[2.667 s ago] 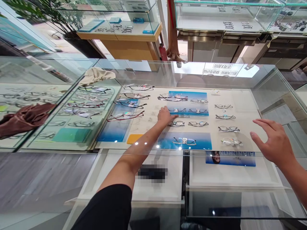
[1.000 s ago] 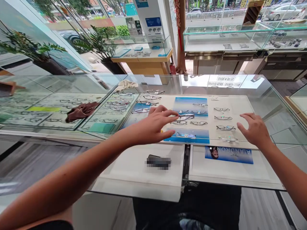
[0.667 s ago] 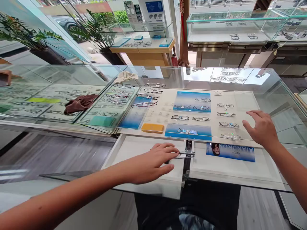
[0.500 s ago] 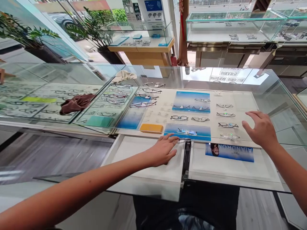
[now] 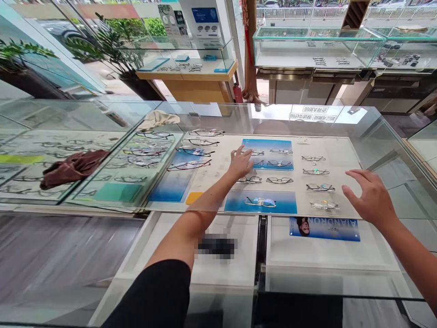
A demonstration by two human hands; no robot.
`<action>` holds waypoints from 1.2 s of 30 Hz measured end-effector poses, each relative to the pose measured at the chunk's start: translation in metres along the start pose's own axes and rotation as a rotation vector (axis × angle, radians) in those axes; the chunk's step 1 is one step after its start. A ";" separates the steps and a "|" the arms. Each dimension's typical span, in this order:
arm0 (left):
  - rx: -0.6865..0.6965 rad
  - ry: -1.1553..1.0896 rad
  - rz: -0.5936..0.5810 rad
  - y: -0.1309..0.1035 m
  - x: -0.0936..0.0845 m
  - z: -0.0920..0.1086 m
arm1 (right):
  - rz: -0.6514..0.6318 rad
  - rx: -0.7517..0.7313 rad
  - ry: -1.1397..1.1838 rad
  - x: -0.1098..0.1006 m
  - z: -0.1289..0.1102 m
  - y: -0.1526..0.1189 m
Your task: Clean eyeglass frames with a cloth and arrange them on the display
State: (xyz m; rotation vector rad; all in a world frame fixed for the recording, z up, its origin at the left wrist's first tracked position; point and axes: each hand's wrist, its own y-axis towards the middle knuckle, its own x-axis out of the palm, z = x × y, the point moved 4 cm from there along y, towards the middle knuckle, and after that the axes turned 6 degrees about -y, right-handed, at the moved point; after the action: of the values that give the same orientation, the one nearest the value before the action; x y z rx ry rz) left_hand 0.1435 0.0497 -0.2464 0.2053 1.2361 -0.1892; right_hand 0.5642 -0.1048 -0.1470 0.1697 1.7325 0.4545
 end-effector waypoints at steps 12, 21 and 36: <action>-0.008 -0.026 -0.069 0.048 0.030 -0.022 | 0.019 -0.039 -0.031 -0.007 -0.001 -0.009; 0.007 -0.074 -0.060 0.055 0.037 -0.018 | 0.000 -0.031 -0.022 -0.009 0.000 -0.010; 0.073 -0.299 -0.067 -0.123 0.001 0.015 | -0.030 0.018 -0.046 -0.012 0.014 -0.008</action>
State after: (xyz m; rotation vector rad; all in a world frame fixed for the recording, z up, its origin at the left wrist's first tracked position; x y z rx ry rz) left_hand 0.1265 -0.0730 -0.2486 0.1910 0.9400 -0.3119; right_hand 0.5817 -0.1137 -0.1412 0.1652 1.6924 0.4098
